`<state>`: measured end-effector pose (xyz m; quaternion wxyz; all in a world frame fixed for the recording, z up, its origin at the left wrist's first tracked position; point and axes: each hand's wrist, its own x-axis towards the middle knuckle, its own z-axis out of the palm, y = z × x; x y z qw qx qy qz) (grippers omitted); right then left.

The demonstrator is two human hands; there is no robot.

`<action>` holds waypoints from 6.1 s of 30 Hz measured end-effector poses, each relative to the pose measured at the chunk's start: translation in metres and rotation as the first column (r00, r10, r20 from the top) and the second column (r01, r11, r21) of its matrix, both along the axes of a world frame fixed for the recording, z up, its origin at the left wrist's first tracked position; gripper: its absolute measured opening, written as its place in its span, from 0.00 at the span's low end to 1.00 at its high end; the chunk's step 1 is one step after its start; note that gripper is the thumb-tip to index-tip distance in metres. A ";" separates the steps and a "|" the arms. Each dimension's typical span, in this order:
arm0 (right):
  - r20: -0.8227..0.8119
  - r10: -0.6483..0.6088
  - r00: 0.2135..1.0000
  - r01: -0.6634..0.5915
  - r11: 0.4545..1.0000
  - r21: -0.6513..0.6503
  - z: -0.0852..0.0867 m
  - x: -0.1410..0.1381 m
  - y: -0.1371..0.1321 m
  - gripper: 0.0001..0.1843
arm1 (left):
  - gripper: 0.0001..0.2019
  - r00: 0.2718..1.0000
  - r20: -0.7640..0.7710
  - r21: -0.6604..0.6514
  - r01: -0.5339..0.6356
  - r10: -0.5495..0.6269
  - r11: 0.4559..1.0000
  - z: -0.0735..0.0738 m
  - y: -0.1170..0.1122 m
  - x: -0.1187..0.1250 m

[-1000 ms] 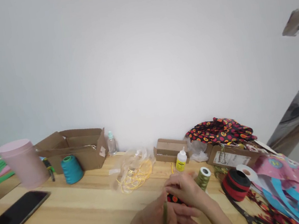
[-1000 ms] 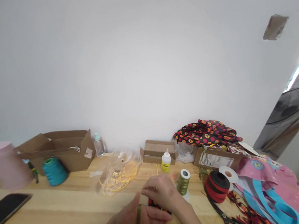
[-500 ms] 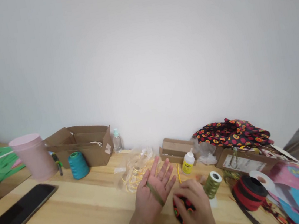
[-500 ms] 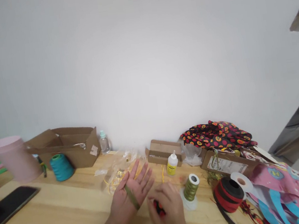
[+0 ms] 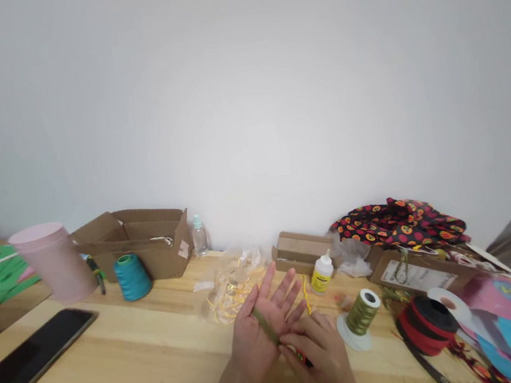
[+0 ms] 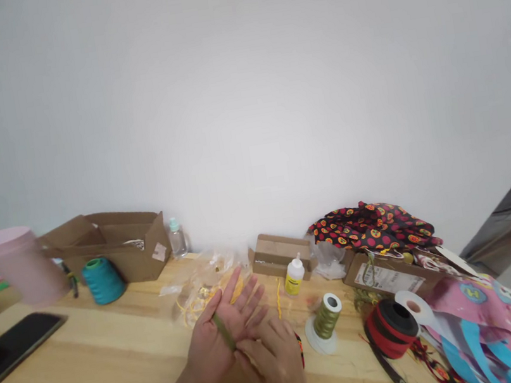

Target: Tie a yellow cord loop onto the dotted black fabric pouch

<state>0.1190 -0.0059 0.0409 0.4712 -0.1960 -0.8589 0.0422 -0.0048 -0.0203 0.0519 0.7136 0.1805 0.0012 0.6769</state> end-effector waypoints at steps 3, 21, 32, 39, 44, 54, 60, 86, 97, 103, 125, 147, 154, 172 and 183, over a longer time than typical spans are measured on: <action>0.022 0.013 1.000 -0.013 1.000 0.003 -0.001 0.002 0.002 0.04 | 0.24 1.000 0.007 0.016 0.018 -0.018 1.000 0.000 0.000 0.000; 0.027 -0.005 1.000 0.008 0.994 -0.113 0.002 0.001 0.001 0.05 | 0.24 0.999 -0.045 0.050 -0.027 0.029 0.998 0.007 -0.004 0.000; 0.067 -0.096 0.993 0.101 0.992 -0.077 -0.001 0.000 -0.001 0.06 | 0.23 0.980 -0.152 0.054 -0.120 0.127 0.991 0.009 -0.005 0.004; 0.029 -0.056 0.998 0.059 0.989 -0.139 0.002 0.001 -0.001 0.06 | 0.24 0.991 -0.097 0.075 -0.084 0.091 0.994 0.007 -0.003 0.002; 0.038 -0.088 0.995 0.093 0.987 -0.134 -0.002 -0.001 -0.002 0.05 | 0.23 0.984 -0.126 0.057 -0.121 0.127 0.991 0.008 -0.003 0.004; 0.045 -0.068 0.997 0.075 0.981 -0.179 -0.002 0.001 0.001 0.06 | 0.23 0.983 -0.114 0.006 -0.141 0.141 0.990 0.009 -0.005 0.008; 0.044 -0.035 0.998 0.044 0.970 -0.239 0.003 0.005 0.000 0.06 | 0.22 0.990 -0.038 -0.014 -0.137 0.136 0.990 0.005 -0.001 0.001; -0.033 0.005 0.999 -0.008 0.996 -0.088 0.004 0.001 -0.005 0.06 | 0.23 0.992 -0.006 0.014 -0.123 0.123 0.992 0.005 -0.001 -0.001; -0.001 -0.093 0.996 0.093 0.996 -0.003 -0.003 -0.005 -0.004 0.04 | 0.23 0.979 -0.074 -0.062 -0.197 0.192 0.978 0.010 -0.003 0.004; 0.042 -0.109 0.993 0.112 0.992 -0.056 -0.004 -0.005 -0.004 0.06 | 0.23 0.975 -0.081 -0.076 -0.213 0.207 0.974 0.010 -0.003 0.005; -0.106 0.044 0.993 -0.068 0.969 -0.237 0.005 -0.001 -0.006 0.07 | 0.23 0.990 -0.125 -0.031 -0.071 0.067 0.997 0.015 -0.008 0.007; -0.040 0.131 0.991 -0.129 0.790 -0.599 0.008 0.007 0.007 0.07 | 0.25 0.986 -0.134 -0.034 0.093 -0.096 0.995 0.010 -0.006 0.011; 0.044 0.177 0.983 -0.131 0.852 -0.507 0.012 0.010 0.005 0.10 | 0.25 0.992 -0.104 -0.034 0.063 -0.066 0.997 0.009 -0.004 0.004; 0.054 0.031 0.998 -0.002 0.883 -0.469 0.004 0.003 0.003 0.12 | 0.24 0.994 -0.104 -0.075 0.018 -0.026 0.997 0.011 -0.006 0.009; 0.253 0.225 0.941 0.105 0.516 -0.850 -0.015 0.017 0.018 0.05 | 0.27 0.998 -0.034 -0.079 0.059 -0.061 0.995 0.012 -0.006 0.002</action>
